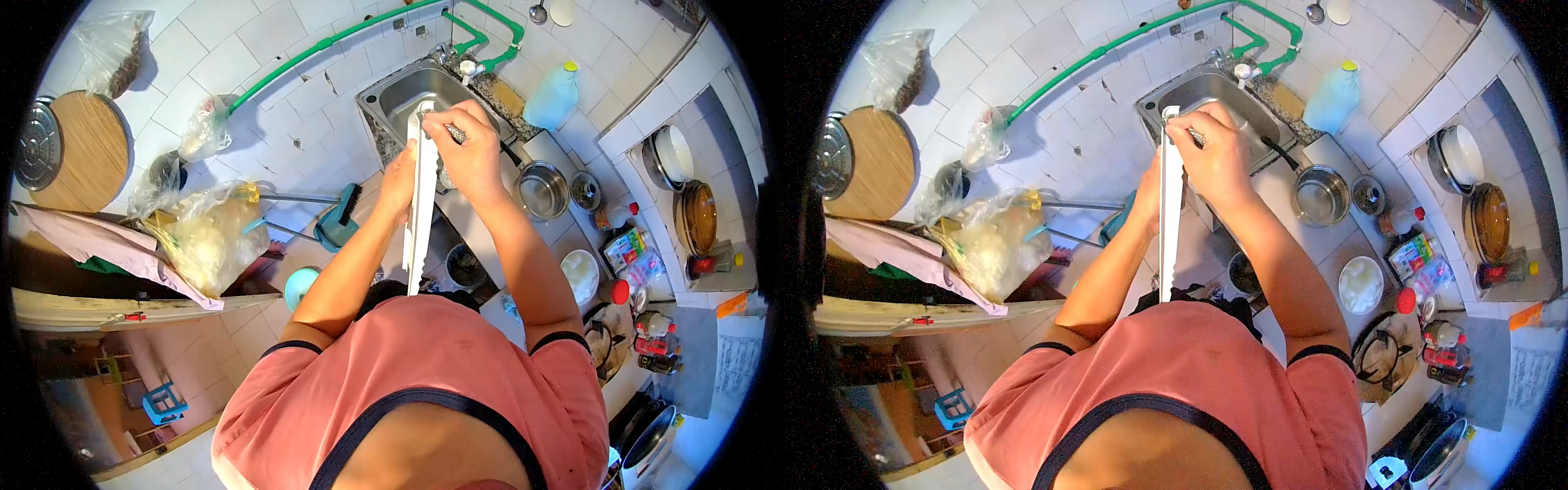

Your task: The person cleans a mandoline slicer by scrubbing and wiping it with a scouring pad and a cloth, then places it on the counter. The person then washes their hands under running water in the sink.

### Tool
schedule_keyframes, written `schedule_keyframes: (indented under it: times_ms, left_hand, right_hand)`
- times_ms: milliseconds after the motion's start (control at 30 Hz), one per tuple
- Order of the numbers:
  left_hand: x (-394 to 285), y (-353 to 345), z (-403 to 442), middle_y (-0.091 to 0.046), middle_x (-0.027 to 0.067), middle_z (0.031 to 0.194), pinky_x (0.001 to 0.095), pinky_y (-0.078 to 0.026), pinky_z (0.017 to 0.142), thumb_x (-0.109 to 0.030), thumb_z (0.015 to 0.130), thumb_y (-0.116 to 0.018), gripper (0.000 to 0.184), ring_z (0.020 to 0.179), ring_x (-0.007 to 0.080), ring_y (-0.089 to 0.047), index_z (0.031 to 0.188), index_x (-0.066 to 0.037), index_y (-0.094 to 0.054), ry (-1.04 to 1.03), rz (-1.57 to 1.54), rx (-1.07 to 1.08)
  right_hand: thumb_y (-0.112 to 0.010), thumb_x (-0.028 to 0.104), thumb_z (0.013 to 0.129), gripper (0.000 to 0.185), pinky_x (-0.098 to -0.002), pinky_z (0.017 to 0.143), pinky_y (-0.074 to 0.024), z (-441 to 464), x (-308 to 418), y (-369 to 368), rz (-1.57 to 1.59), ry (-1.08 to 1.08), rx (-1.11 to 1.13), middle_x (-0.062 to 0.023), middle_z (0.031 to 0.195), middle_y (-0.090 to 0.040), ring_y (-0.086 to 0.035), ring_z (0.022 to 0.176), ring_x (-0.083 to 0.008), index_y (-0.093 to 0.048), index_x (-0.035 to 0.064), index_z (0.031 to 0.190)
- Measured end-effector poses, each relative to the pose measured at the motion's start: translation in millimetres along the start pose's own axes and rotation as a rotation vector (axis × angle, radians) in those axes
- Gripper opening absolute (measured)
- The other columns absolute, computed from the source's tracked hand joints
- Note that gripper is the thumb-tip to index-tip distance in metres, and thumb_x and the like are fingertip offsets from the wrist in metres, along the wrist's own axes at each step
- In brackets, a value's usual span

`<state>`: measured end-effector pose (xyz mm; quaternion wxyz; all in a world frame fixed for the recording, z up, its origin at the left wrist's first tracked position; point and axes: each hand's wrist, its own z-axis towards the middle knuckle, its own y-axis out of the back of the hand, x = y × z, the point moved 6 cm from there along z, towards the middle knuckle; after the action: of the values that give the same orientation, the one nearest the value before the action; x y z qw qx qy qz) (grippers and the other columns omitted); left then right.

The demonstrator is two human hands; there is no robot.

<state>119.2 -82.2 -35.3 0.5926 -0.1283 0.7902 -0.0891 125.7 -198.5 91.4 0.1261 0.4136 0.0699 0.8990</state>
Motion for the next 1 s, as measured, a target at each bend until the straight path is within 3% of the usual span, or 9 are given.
schedule_keyframes:
  times_ms: [100, 133, 333, 533, 667, 700, 767, 933, 1000]
  left_hand:
    - [3, 15, 23, -0.052, -0.0014, 0.066, 0.0251, -0.04, 0.045, -0.056, 0.09, -0.039, 0.05, 0.053, 0.0086, -0.048, 0.086, -0.01, -0.058, -0.063, -0.199, -0.072]
    - [-3, 22, 30, -0.05, -0.0019, 0.065, 0.0255, -0.04, 0.045, -0.058, 0.089, -0.039, 0.051, 0.053, 0.0088, -0.047, 0.086, -0.011, -0.058, -0.05, -0.194, -0.088]
    - [-21, 50, 45, -0.046, -0.0008, 0.063, 0.0274, -0.04, 0.046, -0.066, 0.085, -0.036, 0.056, 0.055, 0.0116, -0.047, 0.083, -0.013, -0.056, 0.033, -0.202, -0.162]
    - [-20, 31, 28, -0.059, 0.0045, 0.082, 0.0274, -0.045, 0.058, -0.061, 0.088, -0.037, 0.063, 0.067, 0.0117, -0.054, 0.104, -0.005, -0.059, -0.072, -0.078, -0.164]
    - [-23, 38, 44, -0.057, 0.0052, 0.078, 0.0316, -0.048, 0.057, -0.064, 0.086, -0.035, 0.063, 0.067, 0.0161, -0.055, 0.1, -0.007, -0.057, -0.118, -0.207, -0.153]
    - [-32, 42, 41, -0.056, 0.0049, 0.076, 0.0346, -0.049, 0.056, -0.067, 0.085, -0.034, 0.062, 0.064, 0.0176, -0.055, 0.095, -0.01, -0.057, -0.027, -0.179, -0.187]
    - [-48, 53, 40, -0.055, 0.0044, 0.075, 0.0346, -0.048, 0.053, -0.068, 0.085, -0.033, 0.061, 0.062, 0.0172, -0.053, 0.092, -0.011, -0.057, -0.051, -0.269, -0.235]
    - [-44, 60, 47, -0.056, 0.0038, 0.075, 0.0321, -0.047, 0.055, -0.062, 0.088, -0.034, 0.059, 0.062, 0.0157, -0.054, 0.096, -0.008, -0.058, -0.082, -0.266, -0.269]
    - [-42, 45, 42, -0.058, 0.0044, 0.076, 0.0293, -0.046, 0.056, -0.056, 0.091, -0.036, 0.056, 0.062, 0.014, -0.055, 0.097, -0.006, -0.06, -0.145, -0.092, -0.205]
  right_hand:
    - [-0.066, 0.004, 0.074, 0.005, -0.0289, 0.063, -0.045, -34, 4, -16, 0.017, -0.003, 0.141, -0.0086, 0.074, -0.055, -0.056, 0.069, -0.019, -0.065, 0.0027, 0.079]
    - [-0.066, 0.011, 0.076, 0.005, -0.032, 0.06, -0.0468, -51, 11, -19, 0.014, 0.002, 0.172, -0.0074, 0.074, -0.056, -0.059, 0.066, -0.0232, -0.066, 0.0074, 0.079]
    - [-0.067, 0.003, 0.074, 0.005, -0.0281, 0.054, -0.0442, -99, 25, -20, 0.009, -0.031, 0.338, -0.0063, 0.072, -0.054, -0.056, 0.06, -0.0193, -0.066, 0.0048, 0.079]
    - [-0.064, 0.004, 0.076, 0.004, -0.0295, 0.06, -0.0453, -62, 9, -22, -0.04, -0.002, 0.226, -0.0095, 0.075, -0.056, -0.058, 0.068, -0.0226, -0.066, 0.0035, 0.079]
    - [-0.065, 0.005, 0.076, 0.005, -0.0294, 0.061, -0.0454, -60, 16, -25, -0.029, 0.002, 0.274, -0.0102, 0.075, -0.057, -0.058, 0.068, -0.0232, -0.066, 0.0026, 0.08]
    - [-0.065, 0.004, 0.076, 0.006, -0.0298, 0.06, -0.0454, -72, 13, -26, 0.016, -0.091, 0.319, -0.0105, 0.075, -0.057, -0.058, 0.067, -0.0226, -0.065, 0.0024, 0.081]
    - [-0.064, 0.011, 0.078, 0.005, -0.0323, 0.058, -0.0466, -93, 19, -21, -0.031, 0.009, 0.353, -0.0073, 0.076, -0.056, -0.058, 0.067, -0.0247, -0.066, 0.0089, 0.081]
    - [-0.065, 0.007, 0.076, 0.005, -0.0311, 0.057, -0.0467, -92, 18, -19, 0.033, -0.024, 0.315, -0.0069, 0.077, -0.056, -0.058, 0.065, -0.0233, -0.065, 0.0076, 0.081]
    - [-0.066, 0.006, 0.075, 0.006, -0.0313, 0.057, -0.047, -73, 16, -20, 0.02, 0.008, 0.236, -0.0064, 0.078, -0.057, -0.059, 0.064, -0.023, -0.066, 0.0078, 0.08]
